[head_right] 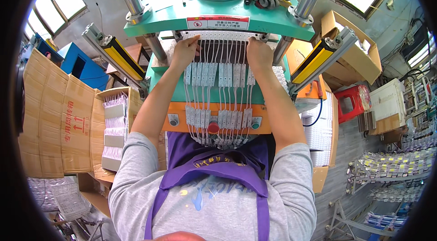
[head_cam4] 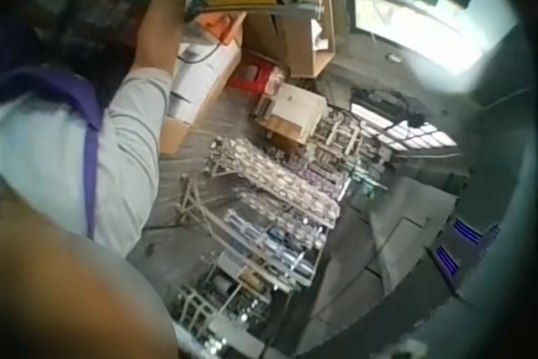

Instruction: The operator is using an industrial machine to press and assemble components for light strings.

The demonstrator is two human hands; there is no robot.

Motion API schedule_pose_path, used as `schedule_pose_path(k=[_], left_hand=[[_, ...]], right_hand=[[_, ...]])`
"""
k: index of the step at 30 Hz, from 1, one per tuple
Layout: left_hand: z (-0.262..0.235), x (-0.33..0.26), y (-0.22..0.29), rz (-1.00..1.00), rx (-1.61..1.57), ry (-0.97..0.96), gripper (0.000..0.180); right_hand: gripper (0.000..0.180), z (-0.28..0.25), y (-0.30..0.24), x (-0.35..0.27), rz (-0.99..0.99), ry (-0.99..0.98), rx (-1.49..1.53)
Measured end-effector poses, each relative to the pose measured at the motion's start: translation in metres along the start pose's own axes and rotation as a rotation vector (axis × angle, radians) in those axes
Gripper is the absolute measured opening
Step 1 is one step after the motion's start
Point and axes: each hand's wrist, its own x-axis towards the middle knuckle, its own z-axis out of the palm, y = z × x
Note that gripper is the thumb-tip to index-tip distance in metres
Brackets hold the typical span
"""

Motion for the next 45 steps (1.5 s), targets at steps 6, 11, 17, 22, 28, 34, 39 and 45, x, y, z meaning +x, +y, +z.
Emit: schedule_pose_path(k=[6, 11, 17, 22, 28, 34, 39, 45], left_hand=[[-0.013, -0.019, 0.001, -0.036, -0.105, -0.109, 0.034], [-0.001, -0.028, -0.002, 0.716, 0.656, 0.375, 0.028], [0.036, 0.033, 0.031, 0.602, 0.846, 0.120, 0.056], [0.018, 0.047, 0.031, 0.409, 0.802, -0.020, 0.060], [0.022, 0.054, 0.025, 0.470, 0.640, -0.209, 0.059], [0.017, 0.047, 0.051, 0.254, 0.797, -0.374, 0.074], [0.015, 0.043, 0.041, 0.345, 0.900, -0.285, 0.090], [0.009, 0.047, 0.044, 0.373, 0.795, -0.315, 0.078]], right_hand=[[0.017, -0.009, 0.009, -0.006, -0.152, -0.126, 0.087], [0.027, -0.012, 0.005, -0.007, -0.099, -0.215, 0.081], [0.042, -0.008, -0.002, -0.021, -0.006, -0.243, 0.032], [0.048, -0.026, -0.023, -0.030, -0.118, 0.140, 0.080], [0.055, 0.023, -0.011, 0.045, -0.294, 0.012, 0.373], [0.055, 0.012, -0.003, 0.056, -0.168, -0.324, 0.540], [0.052, -0.021, 0.000, -0.025, -0.169, -0.025, 0.209], [0.034, -0.036, 0.029, -0.098, 0.086, 0.130, 0.196]])
